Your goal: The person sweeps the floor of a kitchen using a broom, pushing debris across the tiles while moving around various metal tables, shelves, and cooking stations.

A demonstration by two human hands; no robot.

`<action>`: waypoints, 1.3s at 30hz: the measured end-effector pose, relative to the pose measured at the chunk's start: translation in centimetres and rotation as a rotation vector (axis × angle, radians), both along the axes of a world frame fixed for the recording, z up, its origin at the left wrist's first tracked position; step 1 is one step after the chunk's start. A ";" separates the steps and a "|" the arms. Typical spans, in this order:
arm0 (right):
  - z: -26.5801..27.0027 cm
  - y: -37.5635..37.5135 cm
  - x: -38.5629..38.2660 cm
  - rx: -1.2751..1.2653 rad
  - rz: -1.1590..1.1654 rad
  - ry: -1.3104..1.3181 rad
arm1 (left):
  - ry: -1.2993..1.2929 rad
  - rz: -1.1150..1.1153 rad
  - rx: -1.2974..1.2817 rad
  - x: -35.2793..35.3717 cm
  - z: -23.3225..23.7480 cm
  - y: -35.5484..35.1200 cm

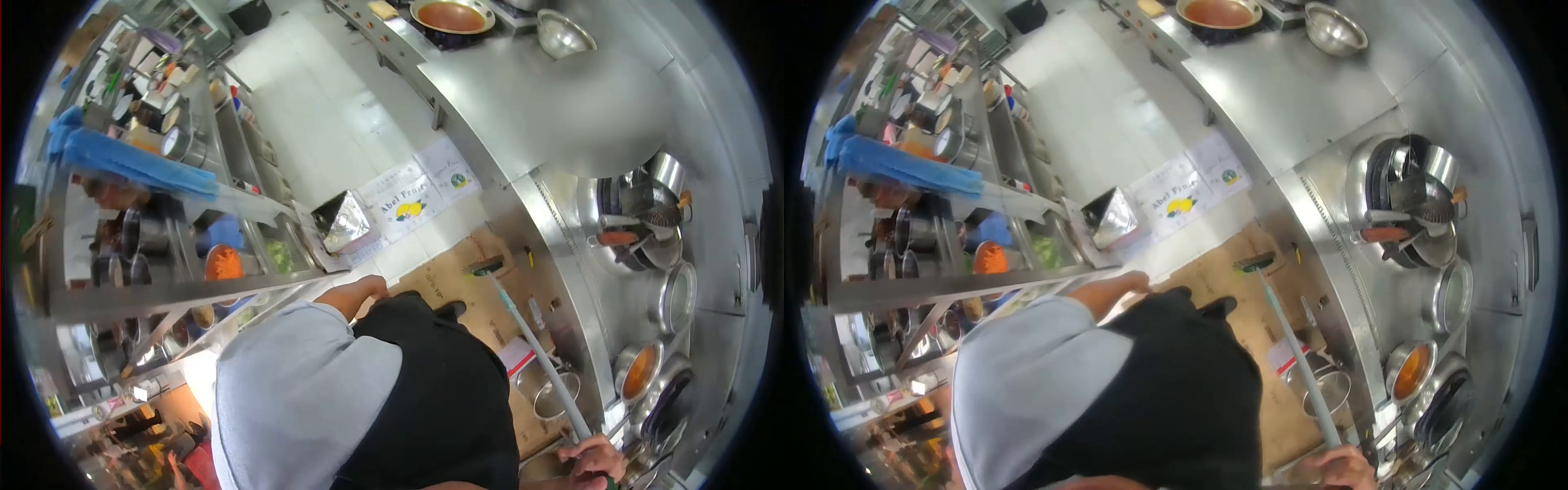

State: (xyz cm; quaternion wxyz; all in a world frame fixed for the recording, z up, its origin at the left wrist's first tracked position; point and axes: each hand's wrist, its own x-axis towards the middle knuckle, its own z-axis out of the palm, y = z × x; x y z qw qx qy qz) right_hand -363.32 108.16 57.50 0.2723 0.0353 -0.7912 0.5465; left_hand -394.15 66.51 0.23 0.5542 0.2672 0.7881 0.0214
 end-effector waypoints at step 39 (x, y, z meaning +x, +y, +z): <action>2.9 -14.8 -79.1 -0.178 0.871 -0.235 | 0.255 1.465 0.297 -33.1 4.0 -9.8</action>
